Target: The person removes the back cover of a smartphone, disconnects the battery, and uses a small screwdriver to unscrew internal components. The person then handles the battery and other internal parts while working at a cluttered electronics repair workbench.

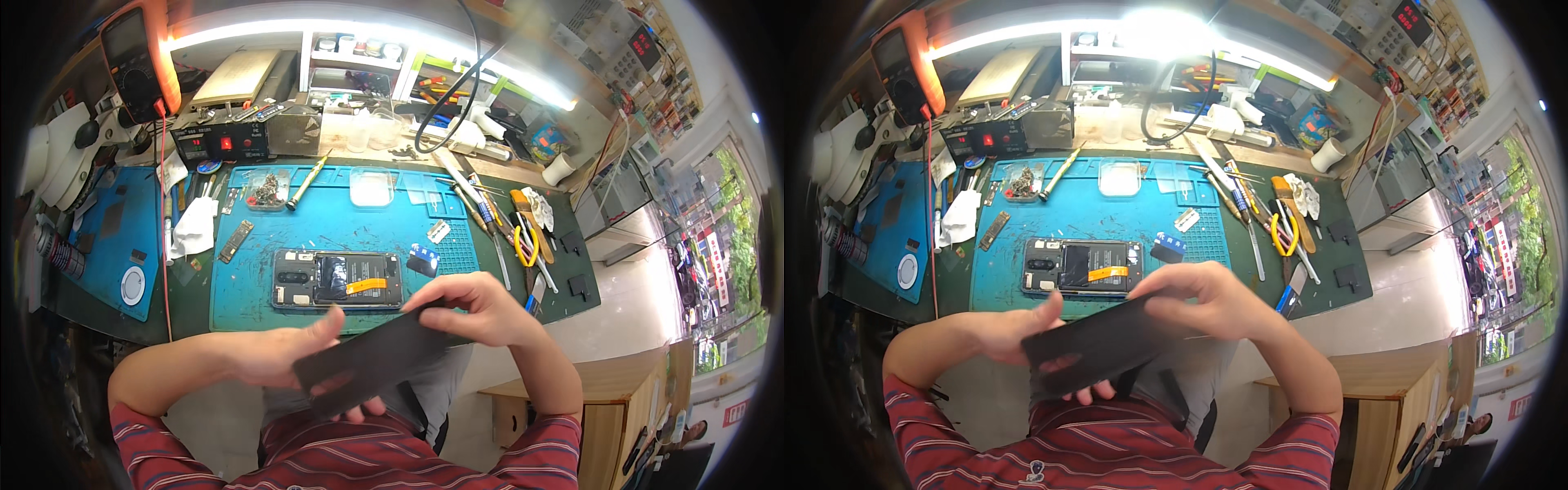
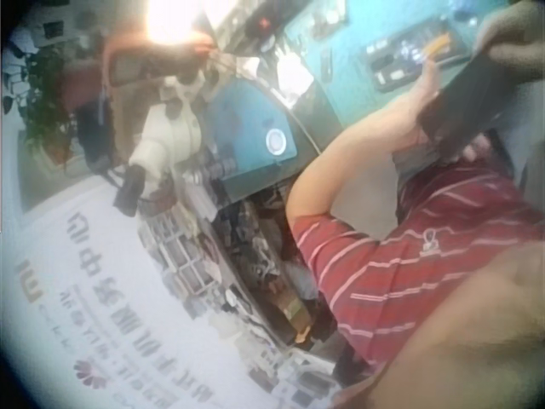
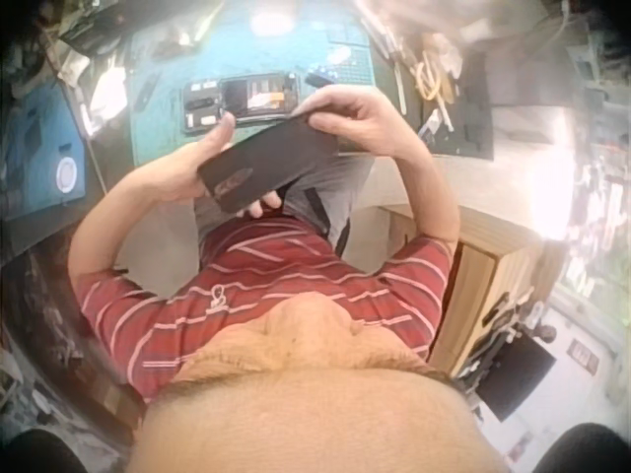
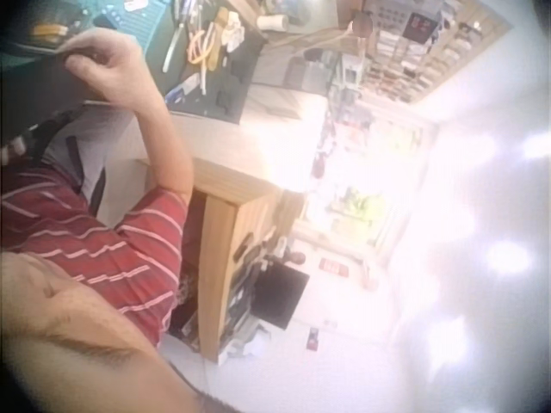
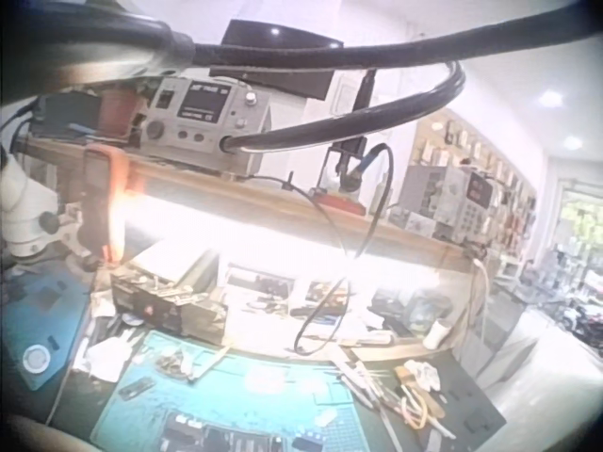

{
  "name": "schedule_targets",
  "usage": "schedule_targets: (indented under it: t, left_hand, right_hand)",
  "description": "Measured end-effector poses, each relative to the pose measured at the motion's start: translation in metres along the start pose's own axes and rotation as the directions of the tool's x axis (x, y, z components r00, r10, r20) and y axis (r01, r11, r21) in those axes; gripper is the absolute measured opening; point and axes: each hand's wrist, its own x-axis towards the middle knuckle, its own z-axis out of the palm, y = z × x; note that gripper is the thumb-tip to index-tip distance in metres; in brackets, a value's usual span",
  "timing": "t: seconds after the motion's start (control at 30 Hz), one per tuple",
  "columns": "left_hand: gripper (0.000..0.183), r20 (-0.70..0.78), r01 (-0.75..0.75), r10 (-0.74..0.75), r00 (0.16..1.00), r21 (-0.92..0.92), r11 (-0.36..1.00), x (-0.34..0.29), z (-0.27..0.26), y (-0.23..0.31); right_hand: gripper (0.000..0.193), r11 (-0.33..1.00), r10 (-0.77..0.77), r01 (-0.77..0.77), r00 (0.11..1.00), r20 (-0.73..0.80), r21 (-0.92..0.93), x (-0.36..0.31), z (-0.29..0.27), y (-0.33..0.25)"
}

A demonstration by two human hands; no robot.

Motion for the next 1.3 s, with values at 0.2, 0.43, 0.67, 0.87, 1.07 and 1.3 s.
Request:
schedule_targets:
  t: [0.2, 0.43, 0.67, 0.87, 1.07, 1.3]
  left_hand:
    - [0.064, -0.458, -0.175, 0.476, 0.751, 0.556, 0.812, -0.027, -0.017, 0.012]
    - [0.076, -0.126, 0.345, 0.840, 0.528, 0.935, -0.077, -0.013, -0.038, 0.011]
    - [0.096, -0.139, 0.363, 0.777, 0.614, 0.924, -0.121, 0.000, -0.037, 0.011]
    - [0.094, -0.162, 0.390, 0.759, 0.630, 0.912, -0.129, 0.001, -0.033, 0.015]
    - [0.062, -0.128, 0.414, 0.818, 0.560, 0.899, -0.142, 0.001, -0.050, 0.041]
    - [0.019, 0.103, 0.428, 0.862, 0.497, 0.835, -0.346, 0.064, -0.106, 0.085]
  right_hand:
    - [0.021, 0.871, 0.334, -0.005, 0.739, -0.585, 0.491, -0.042, -0.085, 0.050]
    - [0.039, 0.954, 0.210, -0.015, 0.745, -0.634, 0.298, 0.072, -0.111, 0.057]
    - [0.027, 0.950, 0.017, -0.238, 0.688, -0.725, -0.204, 0.174, -0.110, 0.076]
    - [0.028, 0.787, -0.272, -0.311, 0.600, -0.753, -0.532, 0.162, -0.096, 0.080]
    - [0.017, 0.721, -0.294, -0.223, 0.759, -0.581, -0.656, 0.082, -0.068, 0.039]
    - [0.021, 0.651, 0.082, -0.351, 0.914, -0.397, -0.673, 0.036, -0.013, 0.028]
